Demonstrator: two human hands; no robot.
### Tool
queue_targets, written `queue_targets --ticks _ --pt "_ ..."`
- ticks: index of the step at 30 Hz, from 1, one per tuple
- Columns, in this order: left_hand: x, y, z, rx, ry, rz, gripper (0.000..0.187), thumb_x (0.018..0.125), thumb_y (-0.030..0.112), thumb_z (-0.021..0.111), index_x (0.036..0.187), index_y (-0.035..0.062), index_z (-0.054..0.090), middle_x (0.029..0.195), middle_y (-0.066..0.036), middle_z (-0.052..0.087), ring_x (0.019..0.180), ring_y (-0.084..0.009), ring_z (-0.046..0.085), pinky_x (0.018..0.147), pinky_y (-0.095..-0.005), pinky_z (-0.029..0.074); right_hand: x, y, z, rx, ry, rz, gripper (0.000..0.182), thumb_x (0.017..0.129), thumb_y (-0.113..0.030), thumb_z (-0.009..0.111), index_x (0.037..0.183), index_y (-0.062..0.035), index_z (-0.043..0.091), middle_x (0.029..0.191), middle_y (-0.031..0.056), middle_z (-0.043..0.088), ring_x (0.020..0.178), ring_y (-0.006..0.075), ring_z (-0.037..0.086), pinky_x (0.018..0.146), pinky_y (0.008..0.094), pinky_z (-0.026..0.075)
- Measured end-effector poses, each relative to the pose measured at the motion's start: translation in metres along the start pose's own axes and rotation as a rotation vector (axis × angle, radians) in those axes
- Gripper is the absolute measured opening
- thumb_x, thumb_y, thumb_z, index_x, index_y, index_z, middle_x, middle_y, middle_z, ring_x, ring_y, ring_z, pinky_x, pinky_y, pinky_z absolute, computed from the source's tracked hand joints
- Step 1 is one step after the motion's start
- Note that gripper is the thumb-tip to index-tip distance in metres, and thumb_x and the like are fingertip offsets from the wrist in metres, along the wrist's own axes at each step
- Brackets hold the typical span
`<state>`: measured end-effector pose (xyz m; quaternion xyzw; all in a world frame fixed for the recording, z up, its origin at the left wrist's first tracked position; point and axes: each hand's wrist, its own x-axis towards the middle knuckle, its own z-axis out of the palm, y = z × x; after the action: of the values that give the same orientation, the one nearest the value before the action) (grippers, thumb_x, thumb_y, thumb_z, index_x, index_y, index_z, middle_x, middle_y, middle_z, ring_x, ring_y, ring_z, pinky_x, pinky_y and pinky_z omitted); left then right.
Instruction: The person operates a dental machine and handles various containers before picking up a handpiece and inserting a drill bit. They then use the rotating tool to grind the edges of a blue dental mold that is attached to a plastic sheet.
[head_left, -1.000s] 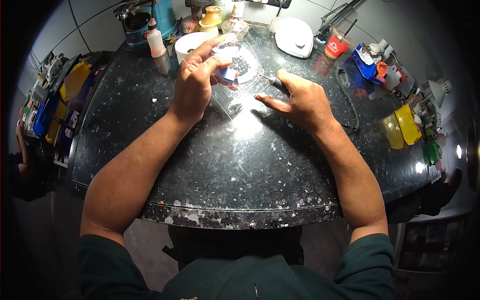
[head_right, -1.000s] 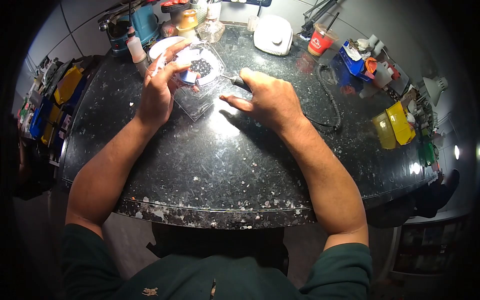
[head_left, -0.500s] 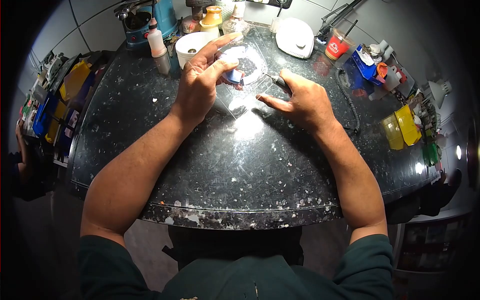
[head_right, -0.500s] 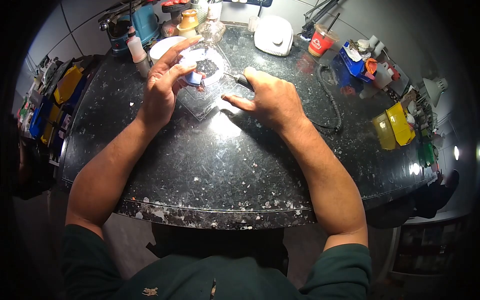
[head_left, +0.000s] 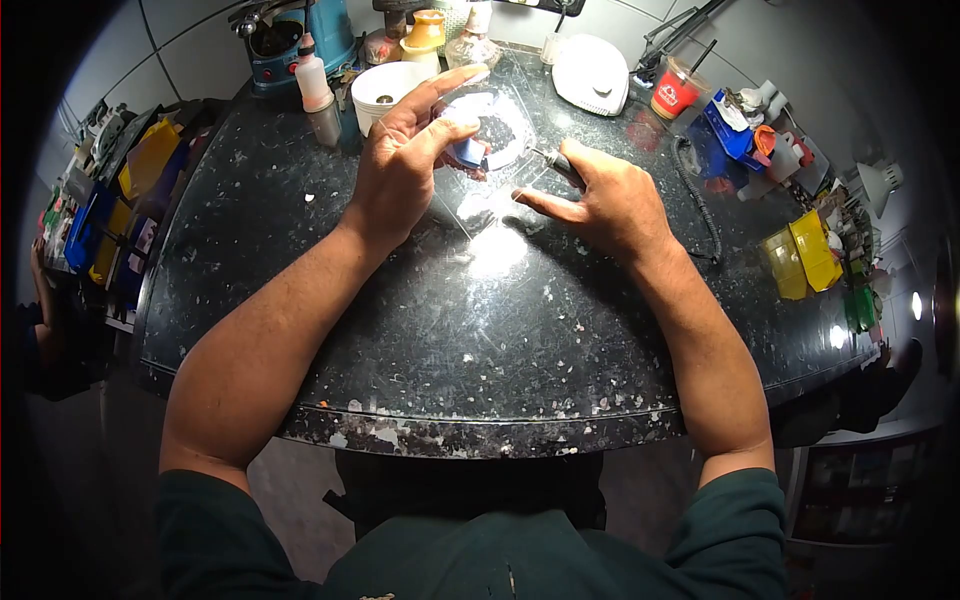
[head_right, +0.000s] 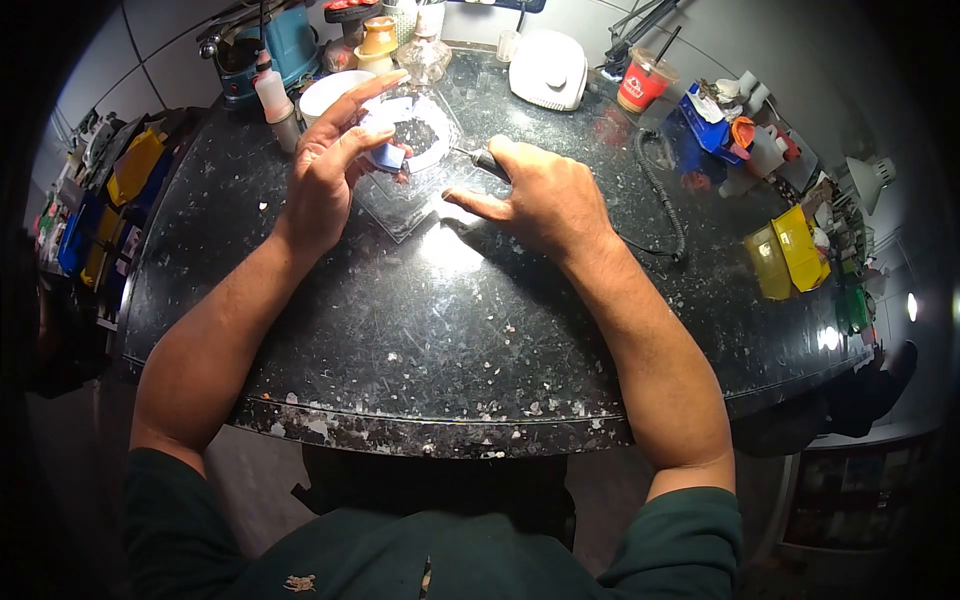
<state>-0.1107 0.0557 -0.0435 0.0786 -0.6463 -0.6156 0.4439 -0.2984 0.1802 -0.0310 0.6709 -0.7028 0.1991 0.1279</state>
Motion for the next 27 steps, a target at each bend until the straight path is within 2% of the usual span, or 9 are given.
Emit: queue_targets --ticks 6,8,15,17,27 --pt "0.0009 -0.0024 -0.0018 -0.007 -0.014 -0.008 0.045 0.092 0.009 0.047 0.136 -0.0001 0.053 0.108 -0.012 0.064 0.087 -0.0132 0.065 0.08 -0.027 0.055 0.0008 0.001 -0.0002 -0.042 -0.04 0.008 0.055 0.079 -0.062 0.07 0.085 -0.0077 0.061 0.079 0.0144 0.067 0.075 0.0353 0.068 0.064 0.0447 0.055" --pt "0.0012 -0.0027 -0.002 -0.01 -0.015 -0.007 0.045 0.092 0.008 0.047 0.135 -0.0002 0.053 0.108 -0.012 0.064 0.086 -0.0133 0.065 0.08 -0.0269 0.056 -0.0007 0.0019 0.0028 -0.001 0.064 -0.064 0.054 0.077 -0.056 0.076 0.082 -0.0043 0.059 0.071 0.015 0.063 0.065 0.0337 0.065 0.058 0.041 0.052" --pt "0.0005 -0.0028 -0.0022 -0.004 -0.014 -0.008 0.045 0.092 0.009 0.047 0.135 -0.0003 0.054 0.108 -0.012 0.065 0.086 -0.0134 0.065 0.08 -0.0265 0.055 -0.0001 0.002 0.0016 -0.013 0.042 -0.06 0.054 0.078 -0.055 0.076 0.082 -0.0042 0.059 0.071 0.0149 0.063 0.065 0.0333 0.065 0.058 0.0403 0.052" --pt "0.0012 -0.0028 -0.0022 -0.005 -0.019 -0.009 0.045 0.092 0.009 0.047 0.135 -0.0003 0.053 0.109 -0.012 0.065 0.087 -0.0134 0.065 0.08 -0.0262 0.055 0.0003 0.0003 -0.001 -0.027 -0.032 0.002 0.056 0.079 -0.063 0.068 0.085 -0.0078 0.06 0.079 0.0144 0.067 0.075 0.0352 0.069 0.064 0.0449 0.055" --pt "0.0014 -0.0051 -0.0032 0.027 -0.034 0.014 0.046 0.093 0.011 0.048 0.138 0.001 0.052 0.117 -0.012 0.063 0.087 -0.0143 0.066 0.074 -0.0299 0.058 0.0007 0.001 -0.0013 -0.047 -0.057 0.001 0.057 0.079 -0.064 0.068 0.085 -0.0076 0.06 0.08 0.0142 0.067 0.075 0.0351 0.069 0.064 0.045 0.055"
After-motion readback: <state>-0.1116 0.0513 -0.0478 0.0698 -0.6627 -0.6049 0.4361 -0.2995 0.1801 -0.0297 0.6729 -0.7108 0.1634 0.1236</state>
